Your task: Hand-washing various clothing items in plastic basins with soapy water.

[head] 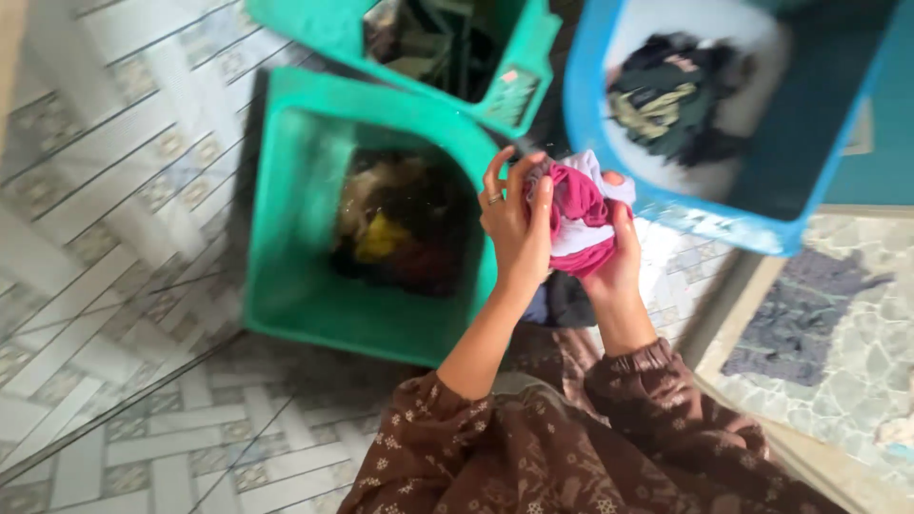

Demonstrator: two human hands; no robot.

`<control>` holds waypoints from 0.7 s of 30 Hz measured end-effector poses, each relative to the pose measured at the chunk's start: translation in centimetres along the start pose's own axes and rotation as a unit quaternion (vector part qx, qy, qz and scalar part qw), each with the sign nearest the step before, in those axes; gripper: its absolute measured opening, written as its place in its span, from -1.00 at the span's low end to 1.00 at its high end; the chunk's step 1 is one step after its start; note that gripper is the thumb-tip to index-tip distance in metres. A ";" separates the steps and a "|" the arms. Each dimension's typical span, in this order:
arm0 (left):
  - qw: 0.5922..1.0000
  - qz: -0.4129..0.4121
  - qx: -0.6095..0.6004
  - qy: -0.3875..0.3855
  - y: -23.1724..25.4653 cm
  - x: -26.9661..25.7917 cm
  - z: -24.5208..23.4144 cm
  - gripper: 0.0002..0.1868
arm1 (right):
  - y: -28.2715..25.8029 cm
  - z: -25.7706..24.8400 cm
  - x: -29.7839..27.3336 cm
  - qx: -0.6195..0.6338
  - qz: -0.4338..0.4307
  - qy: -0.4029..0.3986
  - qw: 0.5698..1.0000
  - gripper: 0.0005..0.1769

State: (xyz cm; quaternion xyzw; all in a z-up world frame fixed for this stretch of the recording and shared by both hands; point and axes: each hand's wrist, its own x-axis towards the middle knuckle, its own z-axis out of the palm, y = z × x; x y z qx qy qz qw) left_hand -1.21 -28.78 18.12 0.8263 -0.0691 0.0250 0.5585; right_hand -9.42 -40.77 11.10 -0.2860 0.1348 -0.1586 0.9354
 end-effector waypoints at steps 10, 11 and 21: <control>0.916 -0.183 -0.294 -0.204 -3.0 3.4 23.8 -0.45 | -17.6 -9.1 8.2 -0.202 -0.061 -0.021 0.977 -0.20; 0.897 -0.201 -0.332 -0.211 -2.0 4.3 25.0 -0.46 | -18.7 -10.2 9.4 -0.222 -0.064 -0.013 0.973 -0.22; 0.919 -0.002 -0.292 -0.265 4.0 7.0 29.6 -0.42 | -24.6 -8.9 12.1 -0.229 -0.115 -0.054 0.965 -0.26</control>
